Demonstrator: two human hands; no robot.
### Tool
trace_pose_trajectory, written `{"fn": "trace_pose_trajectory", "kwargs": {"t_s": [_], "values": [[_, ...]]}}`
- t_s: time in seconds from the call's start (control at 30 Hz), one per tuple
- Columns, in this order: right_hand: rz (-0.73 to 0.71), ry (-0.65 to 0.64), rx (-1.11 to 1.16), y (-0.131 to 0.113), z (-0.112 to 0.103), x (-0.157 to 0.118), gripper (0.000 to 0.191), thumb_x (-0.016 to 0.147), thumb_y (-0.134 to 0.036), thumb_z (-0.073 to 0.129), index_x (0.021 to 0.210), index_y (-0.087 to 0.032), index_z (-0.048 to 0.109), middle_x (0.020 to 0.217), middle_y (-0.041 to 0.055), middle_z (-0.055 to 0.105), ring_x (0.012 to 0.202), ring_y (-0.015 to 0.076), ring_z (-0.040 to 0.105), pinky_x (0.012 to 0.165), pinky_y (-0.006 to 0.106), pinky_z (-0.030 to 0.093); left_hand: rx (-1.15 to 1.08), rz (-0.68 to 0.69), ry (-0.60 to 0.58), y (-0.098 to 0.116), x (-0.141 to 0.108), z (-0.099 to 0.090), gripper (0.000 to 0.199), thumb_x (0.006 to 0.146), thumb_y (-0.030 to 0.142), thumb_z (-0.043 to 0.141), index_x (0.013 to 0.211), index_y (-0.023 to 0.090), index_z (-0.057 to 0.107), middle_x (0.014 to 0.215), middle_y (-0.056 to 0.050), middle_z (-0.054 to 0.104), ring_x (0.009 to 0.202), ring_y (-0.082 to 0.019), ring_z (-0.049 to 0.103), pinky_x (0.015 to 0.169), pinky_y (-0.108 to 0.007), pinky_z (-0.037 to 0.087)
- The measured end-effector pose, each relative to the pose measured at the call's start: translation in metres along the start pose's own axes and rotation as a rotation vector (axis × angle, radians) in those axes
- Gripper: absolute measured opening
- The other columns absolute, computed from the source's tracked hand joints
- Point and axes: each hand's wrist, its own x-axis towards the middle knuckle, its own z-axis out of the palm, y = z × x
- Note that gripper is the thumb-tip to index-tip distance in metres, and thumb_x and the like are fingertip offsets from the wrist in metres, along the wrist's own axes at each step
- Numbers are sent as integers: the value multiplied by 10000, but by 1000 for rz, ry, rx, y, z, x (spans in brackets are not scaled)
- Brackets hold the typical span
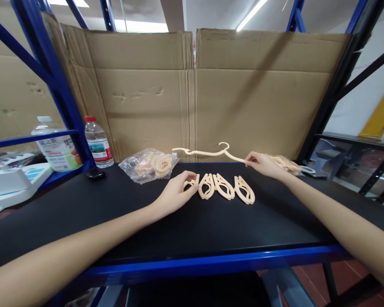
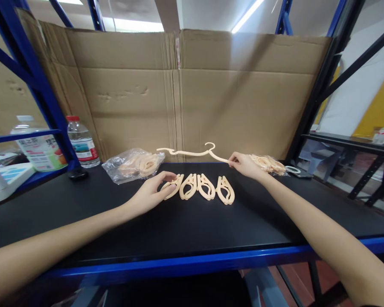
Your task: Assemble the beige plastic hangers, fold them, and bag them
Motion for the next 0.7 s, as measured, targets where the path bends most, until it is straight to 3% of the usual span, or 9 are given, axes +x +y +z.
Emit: {"fn": "trace_pose_trajectory", "kwargs": {"t_s": [0.17,0.27,0.37,0.47,0.57,0.7], "values": [[-2,74,10,-13,-7,-12,41,793,-228,544,778,-201,571,771,40,680,732,186,626,646,291,461,-369,-370,106,-8,7,3,432,762,346,633,1116,147,485,1242,-153,536,1068,-246,578,904,-388,465],[-27,57,20,-15,-3,-19,58,797,-244,538,774,-198,565,744,42,661,704,186,606,630,293,449,-508,-453,162,-8,9,3,380,785,309,620,1079,140,450,1221,-165,528,1008,-216,609,862,-345,472],[-104,30,8,-21,3,-26,63,815,-249,520,796,-197,552,731,36,641,672,178,584,611,287,428,-514,-438,163,-4,8,1,323,812,323,589,1044,152,445,1164,-133,547,913,-186,627,767,-305,481],[-147,16,-30,-35,8,-32,59,838,-235,494,821,-200,539,713,28,629,627,167,564,582,277,402,-477,-394,107,-2,6,2,415,784,316,608,1137,168,446,1150,-105,551,906,-181,614,717,-286,480],[-164,4,-31,-50,11,-37,69,857,-211,466,830,-199,528,720,33,633,638,171,578,585,276,402,-421,-268,9,-4,4,3,513,734,290,641,1195,167,454,1110,-81,572,901,-174,599,768,-297,481],[-230,19,-76,-59,13,-40,121,889,-201,431,887,-186,551,793,61,651,704,192,599,631,300,432,-321,-131,-112,-8,4,5,443,760,342,602,1154,158,519,992,-58,619,774,-162,590,710,-305,484]]}}
